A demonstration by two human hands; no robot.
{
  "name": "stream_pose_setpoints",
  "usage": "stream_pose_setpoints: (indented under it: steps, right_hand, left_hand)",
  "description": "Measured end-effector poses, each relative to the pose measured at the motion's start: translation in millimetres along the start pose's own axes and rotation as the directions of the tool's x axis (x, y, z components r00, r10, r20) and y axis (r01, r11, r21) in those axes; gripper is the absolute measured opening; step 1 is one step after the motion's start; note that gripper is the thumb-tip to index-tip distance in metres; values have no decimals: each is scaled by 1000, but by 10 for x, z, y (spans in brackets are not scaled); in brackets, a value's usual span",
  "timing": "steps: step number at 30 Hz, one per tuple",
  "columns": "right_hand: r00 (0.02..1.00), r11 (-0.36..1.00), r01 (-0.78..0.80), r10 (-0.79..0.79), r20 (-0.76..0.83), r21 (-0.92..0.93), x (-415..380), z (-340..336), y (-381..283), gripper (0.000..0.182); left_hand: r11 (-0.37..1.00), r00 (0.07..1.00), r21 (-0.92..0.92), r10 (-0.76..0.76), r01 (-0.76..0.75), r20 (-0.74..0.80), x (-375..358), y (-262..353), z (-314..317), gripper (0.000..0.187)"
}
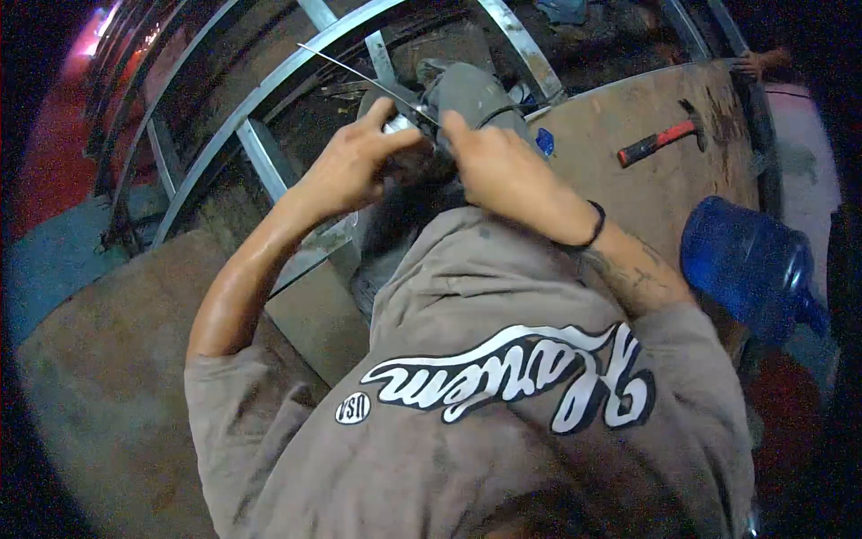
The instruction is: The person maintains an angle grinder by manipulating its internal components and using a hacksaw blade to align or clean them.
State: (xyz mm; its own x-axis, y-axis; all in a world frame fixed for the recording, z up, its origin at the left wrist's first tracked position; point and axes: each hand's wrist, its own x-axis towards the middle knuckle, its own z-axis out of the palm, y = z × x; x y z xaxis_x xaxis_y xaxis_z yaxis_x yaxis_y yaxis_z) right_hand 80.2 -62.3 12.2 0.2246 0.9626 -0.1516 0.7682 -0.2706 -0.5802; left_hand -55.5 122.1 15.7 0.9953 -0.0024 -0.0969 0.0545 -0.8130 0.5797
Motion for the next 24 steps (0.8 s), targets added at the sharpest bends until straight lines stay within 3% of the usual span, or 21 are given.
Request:
stream_pose_setpoints:
  steps: [2, 4, 6, 9, 10, 12, 13, 17, 18, 19, 21, 23, 24]
  right_hand:
    - [999, 1000, 15, -14, 30, -10, -157, -75, -25, 34]
    - [980, 980, -117, 141, 143, -162, -492, -197, -76, 25]
    - [976, 972, -157, 180, 123, -172, -318, -91, -112, 25]
    - [997, 998, 15, -19, -72, -68, 65, 65, -40, 24]
    - [998, 998, 14, -18, -67, -59, -71, 73, -20, 24]
    - [989, 991, -102, 110, 96, -89, -524, -38, 35, 20]
    - [990, 982, -96, 111, 90, -163, -680, -156, 16, 18]
    - [999, 999, 6, -8, -47, -54, -176, -63, -74, 17]
    - [997, 993, 14, -23, -76, -120, 7, -48, -75, 18]
    - [998, 995, 11, -18, -67, -98, 0, -33, -65, 18]
    - [999, 997, 4, -7, -53, -72, -252, -14, -37, 19]
    - [982, 984, -151, 160, 97, -96, -732, -133, 33, 27]
    - [983, 985, -147, 156, 101, -94, -611, -128, 60, 27]
  left_hand:
    - [999, 999, 17, -43, 43, 3, -57, 25, -49, 58]
    - [997, 994, -42, 56, -60, -96, -70, 29, 3, 56]
    - [1000, 995, 7, 24, -23, -98, -48, 67, 52, 54]
    - [997, 996, -40, -69, 67, -59, -4, 11, -12, 52]
    - [998, 997, -47, -31, 28, -65, -16, -19, 18, 51]
    - [989, 993, -121, -97, 87, -71, -47, -17, -45, 49]
    - [989, 991, -116, -103, 93, -83, -44, -37, -59, 49]
    - [998, 992, -25, 54, -58, -116, 31, 40, 59, 50]
    - [996, 988, 21, 83, -81, -134, 51, 55, 49, 51]
    - [998, 999, -36, -43, 42, -31, 41, -31, 18, 53]
    - [997, 998, -50, -56, 54, -23, -19, -70, 22, 53]
    - [997, 995, -60, -56, 51, -81, -64, -80, -40, 53]
    - [996, 996, -72, -65, 60, -66, -44, 12, -75, 52]
